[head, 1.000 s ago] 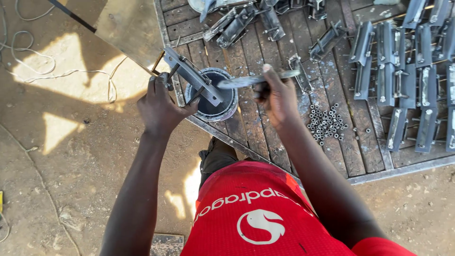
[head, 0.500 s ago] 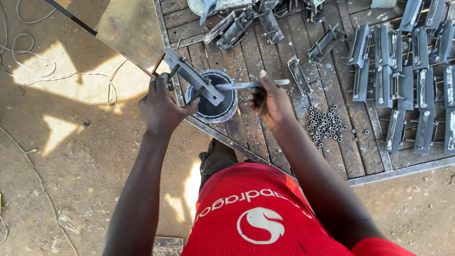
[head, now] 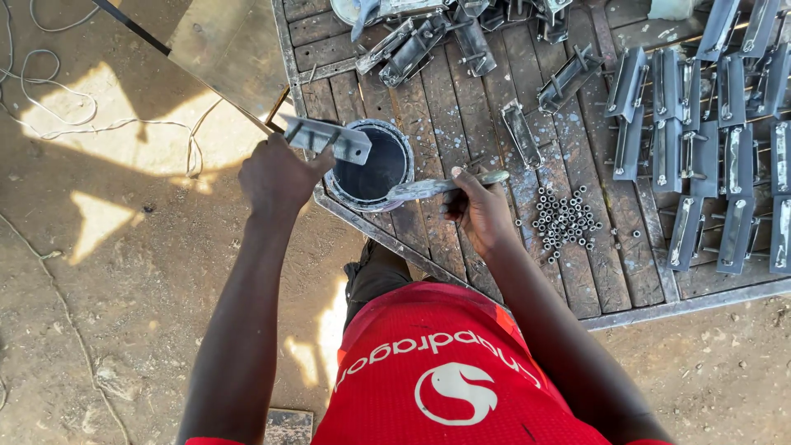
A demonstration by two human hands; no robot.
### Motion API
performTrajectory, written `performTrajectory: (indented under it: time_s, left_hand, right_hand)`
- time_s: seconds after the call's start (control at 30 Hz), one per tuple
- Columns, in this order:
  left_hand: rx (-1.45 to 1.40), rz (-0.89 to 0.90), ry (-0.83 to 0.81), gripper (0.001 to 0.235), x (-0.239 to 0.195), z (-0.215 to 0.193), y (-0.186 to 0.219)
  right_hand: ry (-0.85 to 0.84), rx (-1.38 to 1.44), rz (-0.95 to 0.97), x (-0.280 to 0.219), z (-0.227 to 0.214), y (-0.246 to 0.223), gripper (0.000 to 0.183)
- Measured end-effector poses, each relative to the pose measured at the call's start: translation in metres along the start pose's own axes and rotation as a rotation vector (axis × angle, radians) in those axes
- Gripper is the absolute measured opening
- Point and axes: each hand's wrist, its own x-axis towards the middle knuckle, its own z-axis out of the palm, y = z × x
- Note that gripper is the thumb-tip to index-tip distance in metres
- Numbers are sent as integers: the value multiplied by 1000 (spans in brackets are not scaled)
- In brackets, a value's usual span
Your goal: Applying filler material to metal brackets using a spatula on a workbench
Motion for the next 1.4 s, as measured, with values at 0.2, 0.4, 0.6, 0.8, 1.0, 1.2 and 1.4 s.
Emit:
performTrajectory:
  time_s: [0.2, 0.4, 0.6, 0.8, 1.0, 1.2, 1.4]
  left_hand:
    - [110, -100, -266, 97, 3, -17, 15]
    - [71, -124, -401, 99, -4, -40, 12]
    - [-485, -289, -644, 86, -22, 15, -20]
    - [-883, -417, -829, 73, -59, 20, 12]
    - [-972, -453, -978, 74, -79, 33, 53]
    - [-966, -380, -969, 62, -81, 78, 73]
    - [-1034, -460, -957, 58, -83, 110, 74]
  right_hand:
    - [-11, -57, -33, 11, -12, 7, 20]
    - [44, -145, -165, 32, -61, -3, 20]
    - [99, -302, -310, 13, -77, -48, 12]
    - [229, -160, -415, 51, -139, -47, 11]
    - [256, -507, -592, 46, -137, -52, 33]
    - [244, -320, -512, 66, -159, -35, 31]
    - [203, -144, -398, 83, -190, -25, 33]
